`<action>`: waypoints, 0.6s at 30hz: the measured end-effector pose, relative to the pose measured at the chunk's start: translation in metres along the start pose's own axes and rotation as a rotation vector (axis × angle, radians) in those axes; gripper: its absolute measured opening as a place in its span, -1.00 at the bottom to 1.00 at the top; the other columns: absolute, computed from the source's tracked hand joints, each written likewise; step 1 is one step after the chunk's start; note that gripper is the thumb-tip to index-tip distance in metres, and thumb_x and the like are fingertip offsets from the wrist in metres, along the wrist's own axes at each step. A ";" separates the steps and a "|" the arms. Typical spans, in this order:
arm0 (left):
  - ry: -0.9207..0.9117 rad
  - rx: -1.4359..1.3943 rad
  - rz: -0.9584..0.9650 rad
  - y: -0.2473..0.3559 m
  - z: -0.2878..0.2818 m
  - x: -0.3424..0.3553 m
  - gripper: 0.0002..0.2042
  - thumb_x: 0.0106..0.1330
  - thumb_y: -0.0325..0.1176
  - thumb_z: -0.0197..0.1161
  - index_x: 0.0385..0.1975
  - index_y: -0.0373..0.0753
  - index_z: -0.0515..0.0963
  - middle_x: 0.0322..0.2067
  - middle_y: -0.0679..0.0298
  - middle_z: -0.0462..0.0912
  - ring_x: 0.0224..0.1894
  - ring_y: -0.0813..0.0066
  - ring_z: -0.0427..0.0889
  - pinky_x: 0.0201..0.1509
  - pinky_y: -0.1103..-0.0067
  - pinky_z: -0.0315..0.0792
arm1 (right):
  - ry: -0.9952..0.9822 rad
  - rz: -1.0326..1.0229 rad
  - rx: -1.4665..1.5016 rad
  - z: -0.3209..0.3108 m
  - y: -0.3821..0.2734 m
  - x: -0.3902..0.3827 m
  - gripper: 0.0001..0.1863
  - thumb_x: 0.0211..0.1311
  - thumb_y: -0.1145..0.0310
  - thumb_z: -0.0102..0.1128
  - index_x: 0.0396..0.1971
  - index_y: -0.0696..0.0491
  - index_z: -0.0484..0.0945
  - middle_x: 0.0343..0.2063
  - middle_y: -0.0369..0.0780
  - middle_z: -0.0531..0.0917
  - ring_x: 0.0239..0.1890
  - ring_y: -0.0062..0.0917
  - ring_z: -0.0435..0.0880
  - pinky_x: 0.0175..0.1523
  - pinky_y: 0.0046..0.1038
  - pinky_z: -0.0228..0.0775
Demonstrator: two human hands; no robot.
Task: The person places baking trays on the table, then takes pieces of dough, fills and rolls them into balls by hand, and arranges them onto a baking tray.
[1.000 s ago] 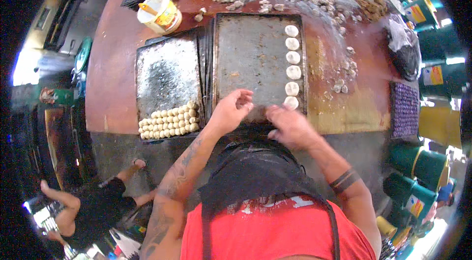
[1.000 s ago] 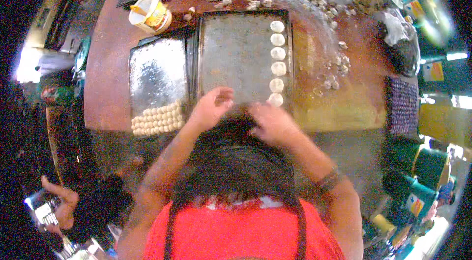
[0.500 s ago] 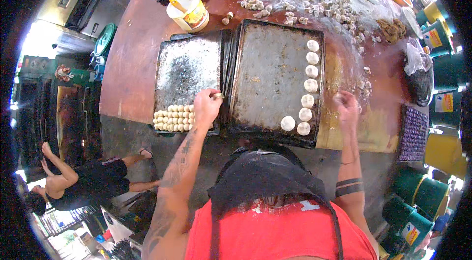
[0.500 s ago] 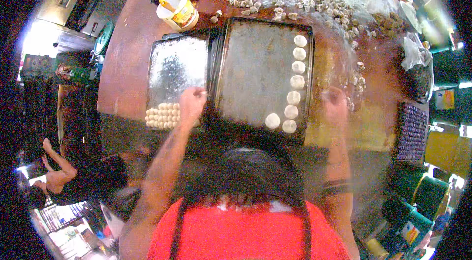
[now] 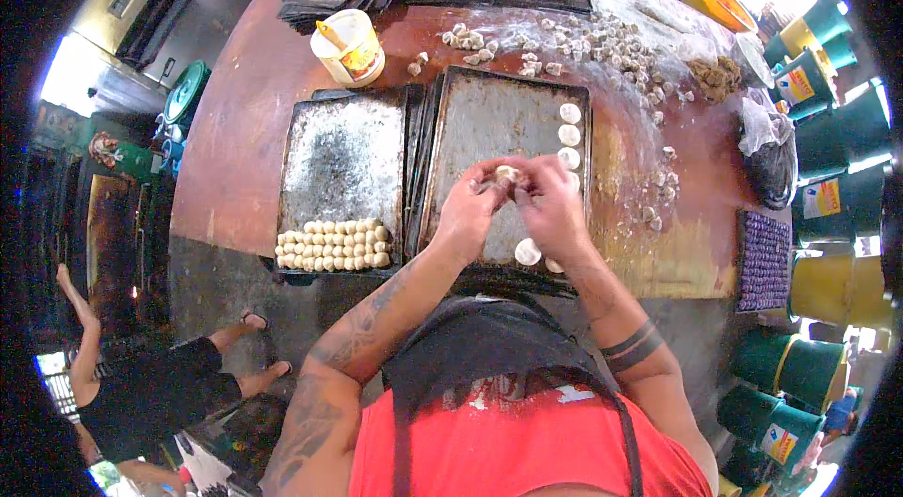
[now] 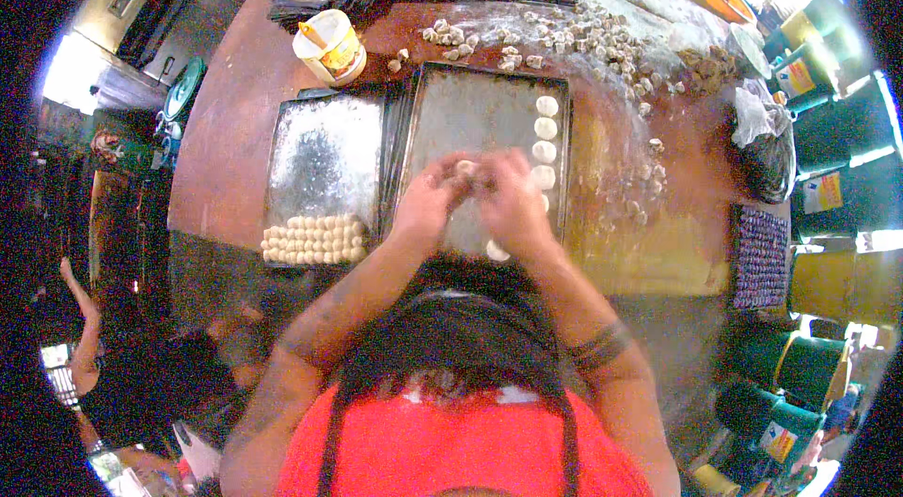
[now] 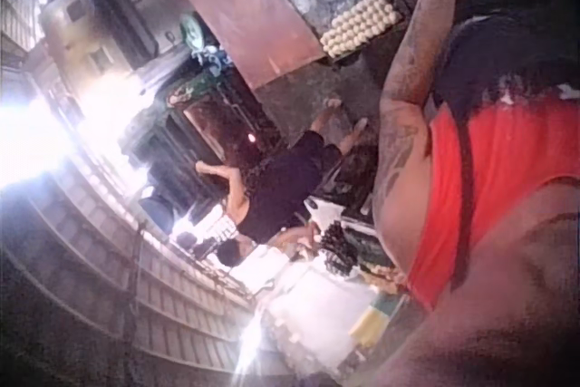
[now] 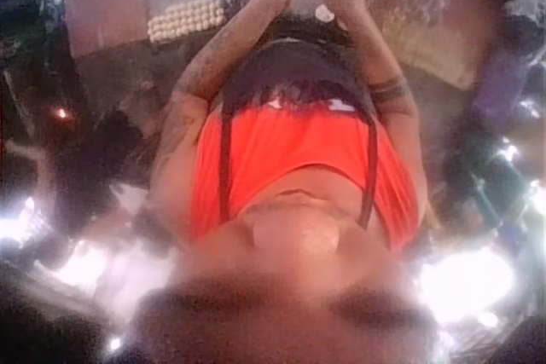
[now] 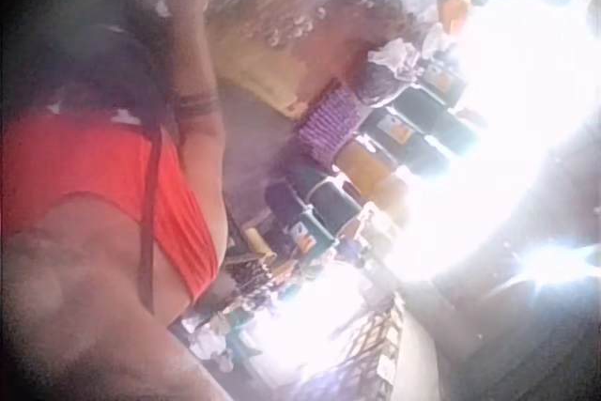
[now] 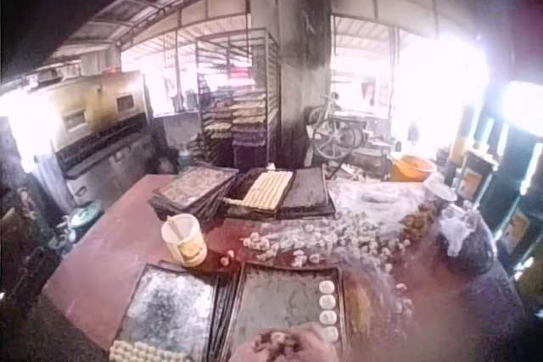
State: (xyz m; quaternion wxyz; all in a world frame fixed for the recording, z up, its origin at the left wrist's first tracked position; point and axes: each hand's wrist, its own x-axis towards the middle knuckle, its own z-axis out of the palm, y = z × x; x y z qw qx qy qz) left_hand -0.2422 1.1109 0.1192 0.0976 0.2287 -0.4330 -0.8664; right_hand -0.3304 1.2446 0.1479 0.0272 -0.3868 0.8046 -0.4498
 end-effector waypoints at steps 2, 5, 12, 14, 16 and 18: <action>-0.053 0.028 0.009 0.003 0.001 0.002 -0.59 0.48 -0.52 0.24 0.30 -0.35 0.42 0.03 0.16 0.65 0.08 0.46 0.64 0.22 0.54 0.54 | 0.054 0.052 0.059 -0.009 0.007 -0.001 -0.53 0.21 0.48 0.46 0.14 0.11 0.62 -0.19 -0.25 0.64 -0.19 -0.53 0.63 -0.01 -0.48 0.53; -0.151 0.049 0.082 0.010 0.003 0.004 -0.60 0.46 -0.52 0.26 0.28 -0.34 0.45 -0.02 0.16 0.69 0.02 0.45 0.67 0.20 0.49 0.57 | -0.143 0.313 0.496 -0.015 0.015 0.001 -0.60 0.27 0.41 0.48 0.08 0.14 0.64 -0.24 -0.31 0.66 -0.28 -0.60 0.60 -0.02 -0.54 0.51; -0.123 0.130 0.169 0.020 0.021 0.007 -0.74 0.42 -0.57 0.28 0.08 -0.35 0.57 -0.06 0.15 0.71 -0.06 0.41 0.72 0.12 0.46 0.62 | 0.109 0.450 0.974 -0.006 -0.002 0.005 -0.61 0.33 0.46 0.37 0.12 0.11 0.55 -0.15 -0.26 0.69 -0.13 -0.57 0.66 -0.02 -0.46 0.56; 0.039 0.615 0.504 0.017 0.029 0.002 -0.79 0.43 -0.56 0.27 0.01 -0.38 0.55 0.02 0.15 0.64 -0.06 0.45 0.70 0.06 0.51 0.62 | 0.176 0.367 0.947 -0.009 -0.009 0.006 -0.65 0.29 0.46 0.37 0.08 0.06 0.61 -0.08 -0.20 0.68 -0.02 -0.50 0.65 0.09 -0.42 0.55; -0.022 0.413 0.491 0.016 0.036 -0.002 -0.76 0.43 -0.55 0.27 0.05 -0.37 0.53 0.06 0.14 0.62 -0.06 0.44 0.70 0.04 0.51 0.62 | 0.219 0.191 0.503 -0.013 -0.014 0.006 -0.68 0.28 0.48 0.35 0.04 0.04 0.65 -0.10 -0.18 0.68 -0.05 -0.42 0.66 0.14 -0.37 0.54; 0.023 0.210 0.256 0.021 0.037 -0.002 -0.62 0.43 -0.49 0.31 0.20 -0.34 0.43 0.03 0.14 0.64 -0.07 0.39 0.72 -0.01 0.50 0.63 | 0.243 -0.045 -0.083 -0.017 -0.018 0.005 -0.73 0.25 0.49 0.34 -0.04 0.00 0.72 0.02 -0.09 0.67 0.00 -0.14 0.68 0.24 -0.24 0.51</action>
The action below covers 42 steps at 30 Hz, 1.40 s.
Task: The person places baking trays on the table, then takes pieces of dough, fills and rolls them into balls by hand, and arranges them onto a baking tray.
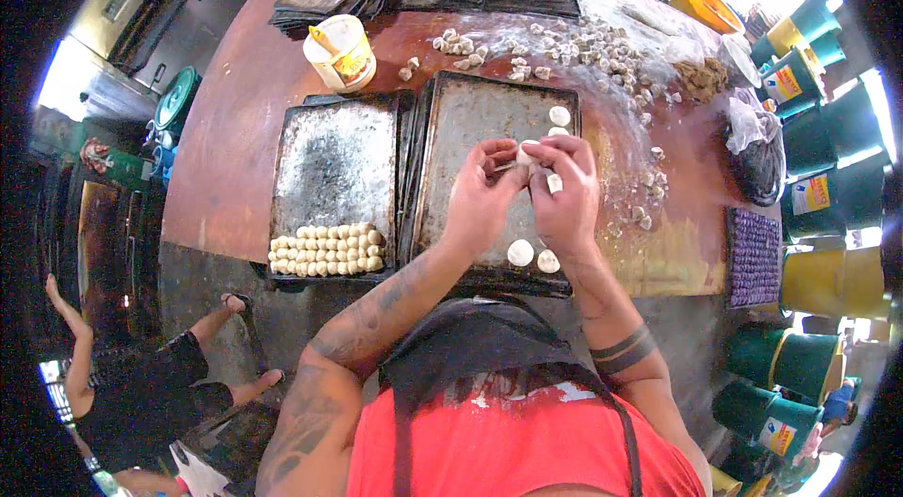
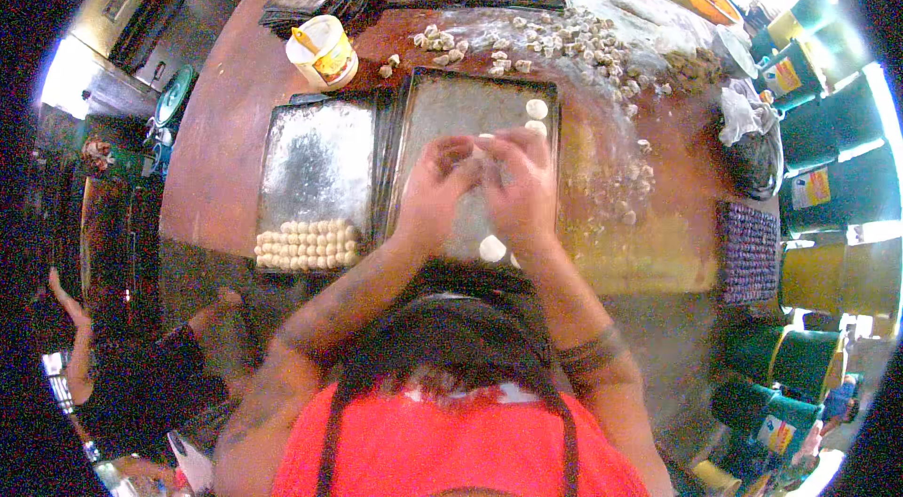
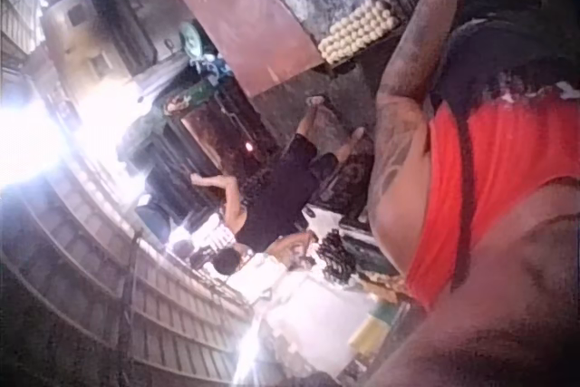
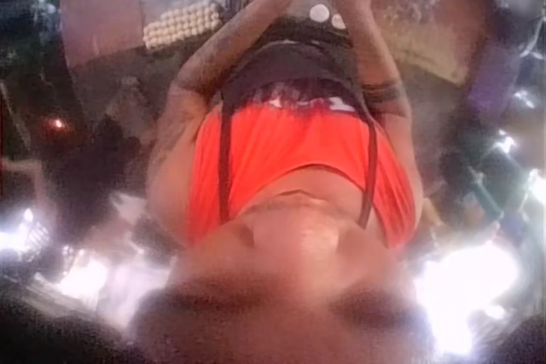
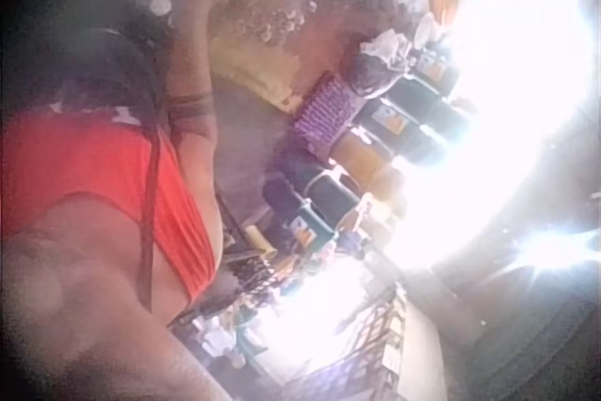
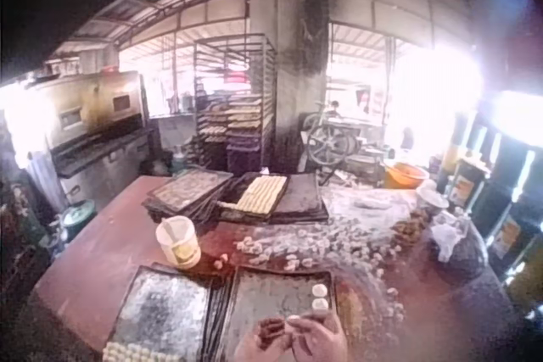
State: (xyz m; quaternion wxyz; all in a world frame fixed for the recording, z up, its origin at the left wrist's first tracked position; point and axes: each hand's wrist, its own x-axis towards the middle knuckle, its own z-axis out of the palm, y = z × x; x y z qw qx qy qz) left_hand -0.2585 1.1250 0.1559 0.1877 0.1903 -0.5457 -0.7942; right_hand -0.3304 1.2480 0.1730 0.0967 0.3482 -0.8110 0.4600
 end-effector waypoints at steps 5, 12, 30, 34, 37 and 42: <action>-0.075 -0.278 -0.364 0.016 -0.028 0.014 -0.52 0.38 -0.41 0.42 0.23 -0.35 0.42 -0.11 0.21 0.73 -0.08 0.41 0.73 0.00 0.49 0.63 | -0.225 -0.115 -0.105 -0.008 -0.003 0.006 -0.64 0.19 0.52 0.38 0.02 0.02 0.68 0.35 -0.13 0.53 0.34 -0.17 0.54 0.38 -0.20 0.41; -0.513 -0.483 -0.384 -0.006 -0.015 -0.001 -0.60 0.26 -0.33 0.54 0.06 -0.24 0.60 -0.05 0.27 0.70 0.07 0.43 0.66 0.19 0.36 0.55 | -0.211 -0.307 0.145 -0.010 0.007 0.017 -0.71 -0.05 0.52 0.51 -0.34 0.10 0.54 -0.13 -0.21 0.76 -0.08 -0.29 0.74 0.03 -0.27 0.56; -0.109 0.645 -0.049 -0.080 -0.060 -0.022 -0.32 0.33 -0.40 0.33 0.45 -0.31 0.26 0.33 -0.10 0.46 0.31 0.00 0.53 0.38 0.30 0.42 | -0.584 0.180 -0.401 0.019 0.093 -0.079 -0.59 0.22 0.28 0.28 0.07 0.05 0.66 0.03 -0.07 0.70 0.15 -0.07 0.62 0.25 -0.08 0.44; -0.135 0.635 -0.117 -0.073 -0.074 -0.024 -0.53 0.35 -0.42 0.33 0.25 -0.32 0.46 0.11 0.04 0.63 0.12 0.23 0.64 0.24 0.39 0.50 | -0.476 0.020 -0.437 0.024 0.076 -0.112 -0.46 0.26 0.33 0.30 0.25 0.12 0.55 0.40 -0.08 0.43 0.45 -0.09 0.31 0.45 -0.08 0.23; -0.239 0.575 -0.221 -0.067 -0.074 -0.039 -0.70 0.38 -0.43 0.29 0.07 -0.33 0.58 -0.11 0.16 0.73 -0.04 0.40 0.70 0.14 0.47 0.55 | -0.676 -0.198 -0.429 0.019 0.076 -0.113 -0.37 0.31 0.31 0.26 0.35 0.21 0.41 0.35 -0.02 0.49 0.45 -0.08 0.34 0.51 -0.06 0.16; -0.256 0.894 -0.108 -0.054 -0.132 -0.052 -0.79 0.39 -0.40 0.25 -0.08 -0.34 0.65 -0.29 0.15 0.77 -0.23 0.38 0.76 -0.03 0.47 0.60 | -0.051 0.077 -0.462 -0.048 0.201 -0.069 -0.58 0.17 0.51 0.27 0.08 0.12 0.64 0.01 -0.05 0.71 0.11 -0.09 0.63 0.22 -0.15 0.47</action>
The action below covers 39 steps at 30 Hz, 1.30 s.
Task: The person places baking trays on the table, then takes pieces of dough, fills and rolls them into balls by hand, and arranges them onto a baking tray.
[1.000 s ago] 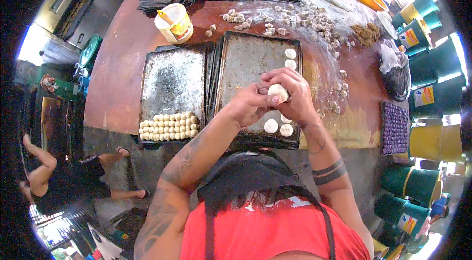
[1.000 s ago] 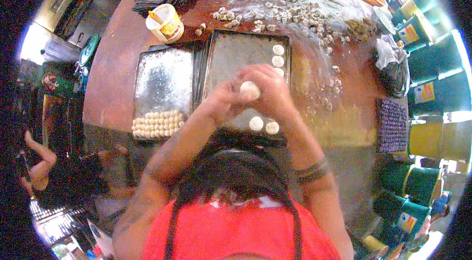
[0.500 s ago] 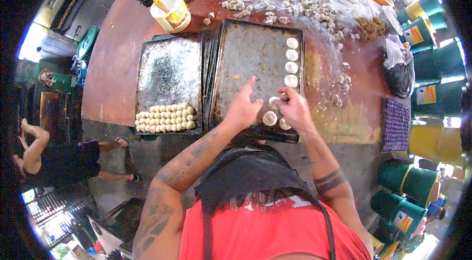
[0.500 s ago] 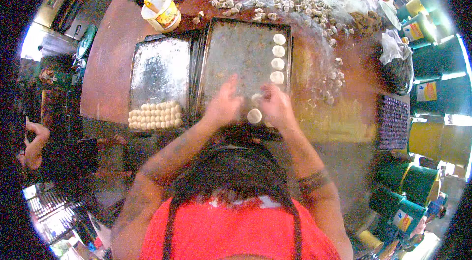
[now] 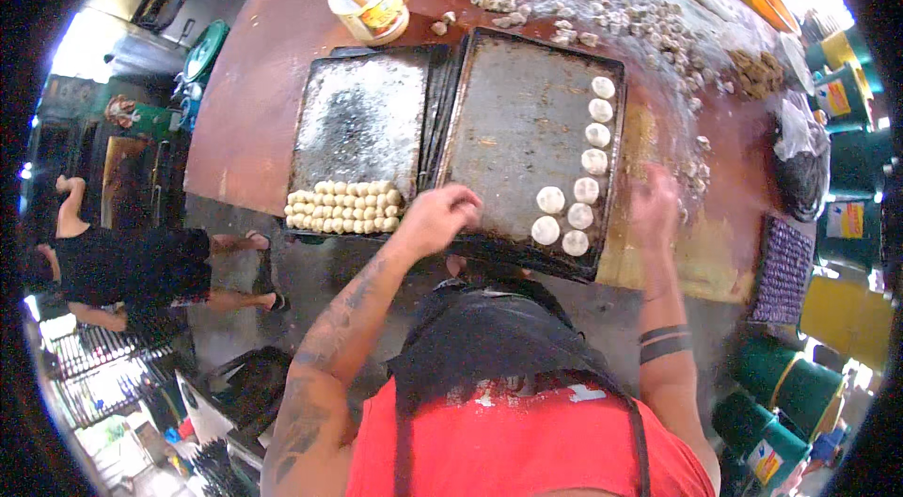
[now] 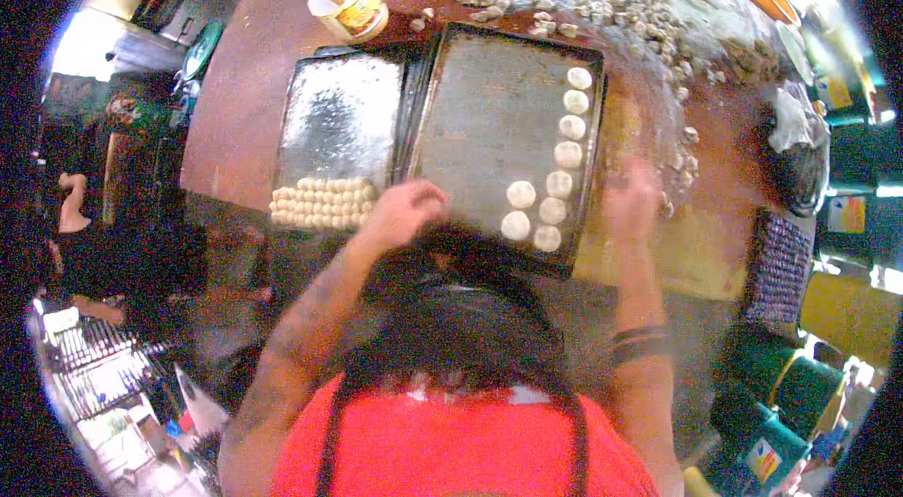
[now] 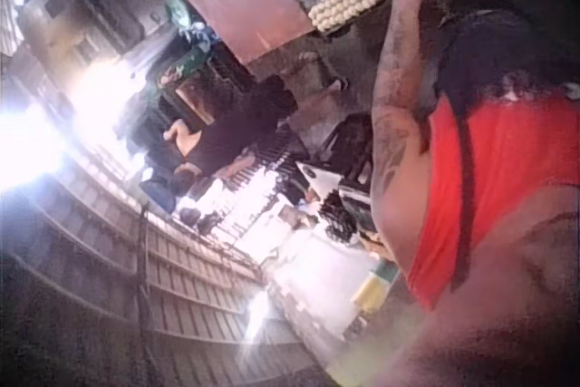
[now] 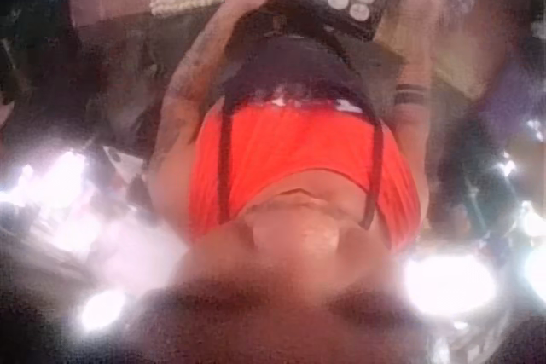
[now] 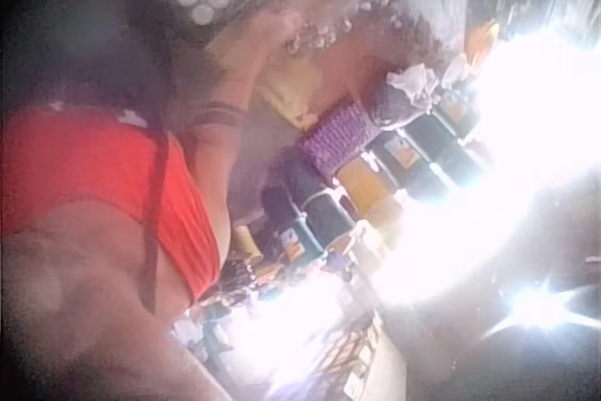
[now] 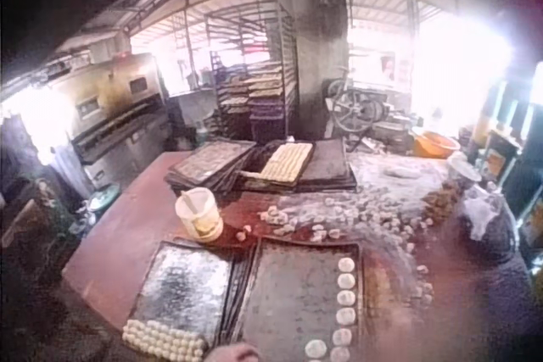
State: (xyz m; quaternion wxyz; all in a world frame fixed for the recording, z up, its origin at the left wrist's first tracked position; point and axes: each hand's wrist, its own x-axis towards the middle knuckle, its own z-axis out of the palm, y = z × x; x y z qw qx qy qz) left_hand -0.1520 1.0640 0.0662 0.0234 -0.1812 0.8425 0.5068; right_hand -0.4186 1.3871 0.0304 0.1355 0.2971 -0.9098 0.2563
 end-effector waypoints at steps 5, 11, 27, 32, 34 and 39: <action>0.436 0.746 -0.275 -0.069 -0.040 -0.017 -0.86 0.30 -0.34 0.29 -0.31 -0.28 0.65 -0.27 0.01 0.69 -0.12 -0.07 0.70 -0.09 0.20 0.58 | -0.257 0.224 -0.465 -0.010 0.122 -0.009 -0.52 0.09 0.42 0.37 0.09 0.07 0.64 -0.06 -0.06 0.72 0.11 -0.12 0.64 0.24 -0.19 0.48; 0.568 0.549 0.037 -0.065 -0.029 0.000 -0.87 0.19 -0.41 0.34 -0.33 -0.31 0.62 -0.33 0.05 0.64 -0.22 0.02 0.67 -0.10 0.25 0.59 | -0.160 0.335 0.495 -0.002 -0.020 0.010 -0.68 0.25 0.38 0.38 -0.01 0.11 0.67 -0.17 -0.13 0.75 -0.07 -0.40 0.73 0.10 -0.33 0.56; 0.077 -0.991 -0.045 0.090 0.016 0.042 -0.64 0.52 -0.46 0.19 0.26 -0.38 0.48 0.06 0.17 0.66 0.09 0.46 0.62 0.24 0.53 0.52 | -0.270 0.004 0.630 -0.029 -0.203 0.039 -0.55 0.16 0.55 0.42 0.10 0.14 0.62 -0.05 -0.15 0.66 -0.02 -0.39 0.69 0.02 -0.34 0.57; 0.161 -0.907 0.048 0.108 0.009 0.047 -0.69 0.48 -0.48 0.26 0.17 -0.37 0.56 -0.05 0.18 0.72 -0.02 0.44 0.69 0.14 0.51 0.57 | -0.572 0.342 1.099 -0.035 -0.195 0.048 -0.79 0.39 0.39 0.36 -0.09 0.14 0.59 -0.17 -0.27 0.68 -0.07 -0.58 0.64 0.05 -0.45 0.54; 0.007 -1.255 -0.035 0.116 0.004 0.051 -0.73 0.42 -0.51 0.31 0.08 -0.38 0.60 -0.07 0.17 0.74 -0.03 0.42 0.70 0.11 0.49 0.59 | -0.477 0.429 1.164 -0.034 -0.199 0.049 -0.81 0.41 0.39 0.33 -0.09 0.14 0.59 -0.15 -0.25 0.69 -0.07 -0.57 0.65 0.06 -0.44 0.54; 0.351 -0.415 0.148 0.134 0.010 0.047 -0.81 0.42 -0.55 0.26 -0.01 -0.37 0.58 -0.13 0.19 0.70 -0.03 0.40 0.70 0.11 0.51 0.59 | -0.264 0.505 1.547 -0.041 -0.214 0.051 -0.74 0.45 0.38 0.25 0.03 0.16 0.61 -0.11 -0.20 0.70 -0.04 -0.55 0.66 0.10 -0.42 0.54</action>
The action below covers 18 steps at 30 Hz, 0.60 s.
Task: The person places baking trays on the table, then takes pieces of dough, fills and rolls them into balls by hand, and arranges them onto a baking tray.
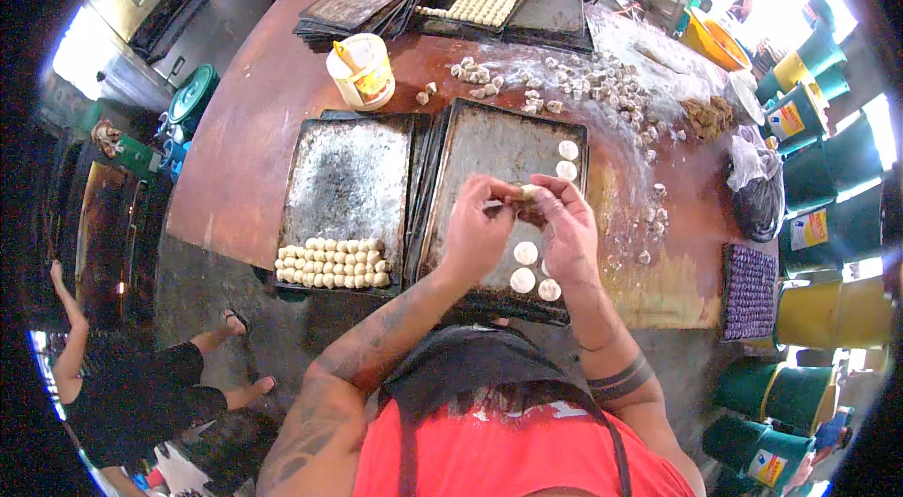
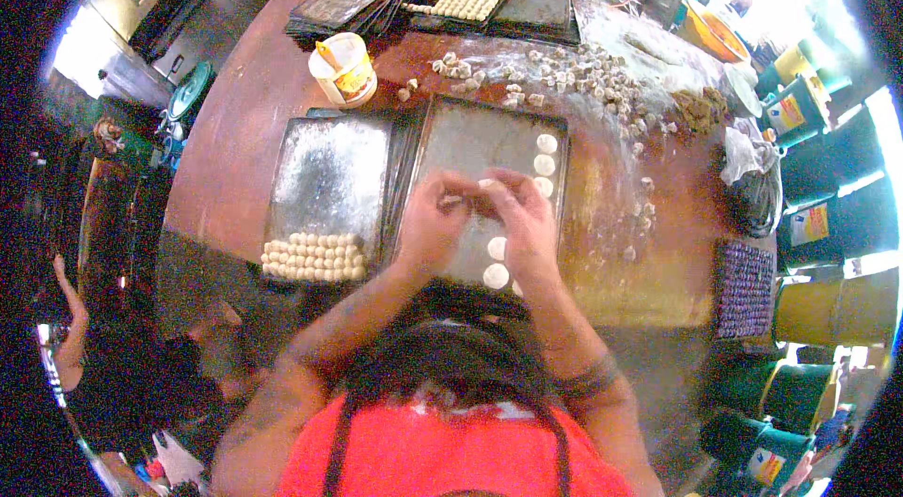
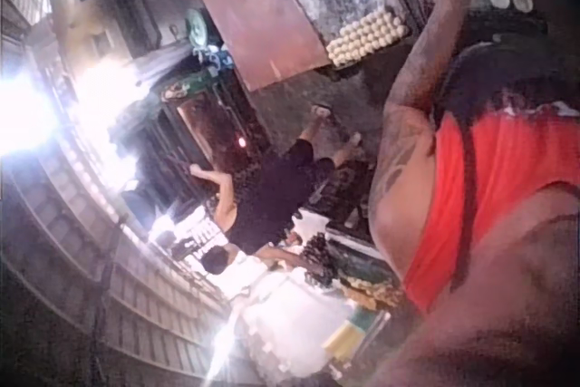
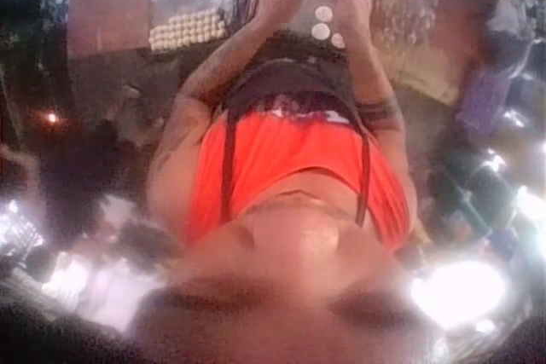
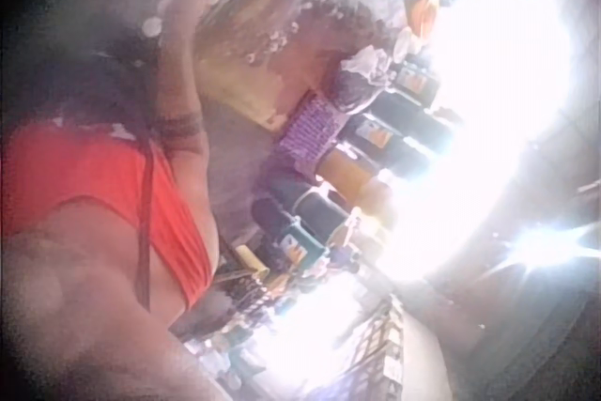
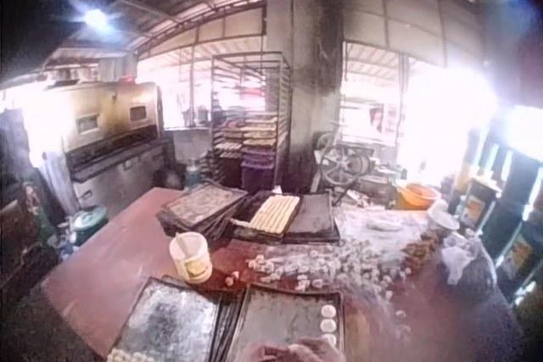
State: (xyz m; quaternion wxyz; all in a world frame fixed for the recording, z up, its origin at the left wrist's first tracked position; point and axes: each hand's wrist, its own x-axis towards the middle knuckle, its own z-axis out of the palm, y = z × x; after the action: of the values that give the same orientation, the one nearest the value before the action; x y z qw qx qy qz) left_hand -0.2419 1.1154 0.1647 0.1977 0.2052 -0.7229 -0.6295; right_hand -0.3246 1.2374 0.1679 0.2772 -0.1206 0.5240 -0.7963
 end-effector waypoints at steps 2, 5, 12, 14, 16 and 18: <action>0.044 -0.230 0.018 0.003 0.009 -0.007 -0.77 0.45 -0.55 0.19 0.06 -0.35 0.52 -0.07 0.19 0.66 0.01 0.41 0.68 0.11 0.53 0.59 | 0.045 -0.158 -0.310 0.002 -0.005 0.000 -0.75 0.41 0.42 0.26 0.02 0.13 0.64 -0.11 -0.18 0.71 -0.04 -0.47 0.67 0.12 -0.39 0.54; -0.012 -0.606 -0.190 0.002 0.006 0.000 -0.62 0.43 -0.51 0.30 0.21 -0.34 0.43 -0.01 0.20 0.62 0.04 0.45 0.66 0.11 0.53 0.60 | 0.047 -0.560 -0.998 0.004 -0.010 -0.002 -0.63 0.29 0.59 0.25 0.08 0.03 0.70 -0.05 -0.11 0.72 0.13 -0.33 0.64 0.23 -0.38 0.51; -0.235 -0.538 -0.384 -0.018 -0.017 0.016 -0.56 0.27 -0.41 0.51 0.12 -0.36 0.55 -0.06 0.21 0.69 -0.02 0.45 0.68 0.05 0.48 0.59 | -0.335 -0.532 -0.968 -0.003 -0.022 0.011 -0.64 0.01 0.49 0.53 -0.13 0.05 0.70 0.11 -0.17 0.72 0.43 -0.14 0.42 0.45 -0.19 0.30; -0.437 -0.912 -0.354 -0.021 -0.003 0.009 -0.56 0.25 -0.38 0.53 0.10 -0.33 0.57 -0.05 0.24 0.69 0.00 0.43 0.67 0.09 0.44 0.55 | -0.373 -0.582 -0.963 -0.009 -0.026 0.022 -0.56 -0.20 0.49 0.60 -0.21 0.06 0.65 0.08 -0.20 0.73 0.37 -0.16 0.50 0.39 -0.17 0.38; -0.418 -0.949 -0.412 -0.022 0.006 0.005 -0.58 0.28 -0.31 0.52 0.08 -0.31 0.60 -0.04 0.26 0.69 0.02 0.40 0.66 0.15 0.41 0.52 | -0.459 -0.695 -1.025 -0.014 -0.021 0.028 -0.54 -0.25 0.54 0.54 -0.21 0.08 0.61 0.14 -0.22 0.67 0.25 -0.14 0.59 0.30 -0.13 0.45; -0.425 -1.002 -0.623 -0.023 0.010 0.004 -0.57 0.32 -0.26 0.49 0.10 -0.30 0.58 -0.04 0.27 0.69 0.04 0.40 0.65 0.16 0.40 0.52 | -0.410 -0.720 -1.042 -0.018 -0.009 0.025 -0.60 -0.19 0.59 0.49 -0.25 0.09 0.58 0.04 -0.24 0.68 0.11 -0.25 0.66 0.20 -0.19 0.52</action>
State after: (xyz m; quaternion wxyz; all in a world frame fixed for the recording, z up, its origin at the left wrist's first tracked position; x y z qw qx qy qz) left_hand -0.2498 1.1182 0.1407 -0.0710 0.1589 -0.2697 -0.9471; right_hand -0.3566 1.2397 0.1656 -0.0064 -0.5554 0.7039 -0.4428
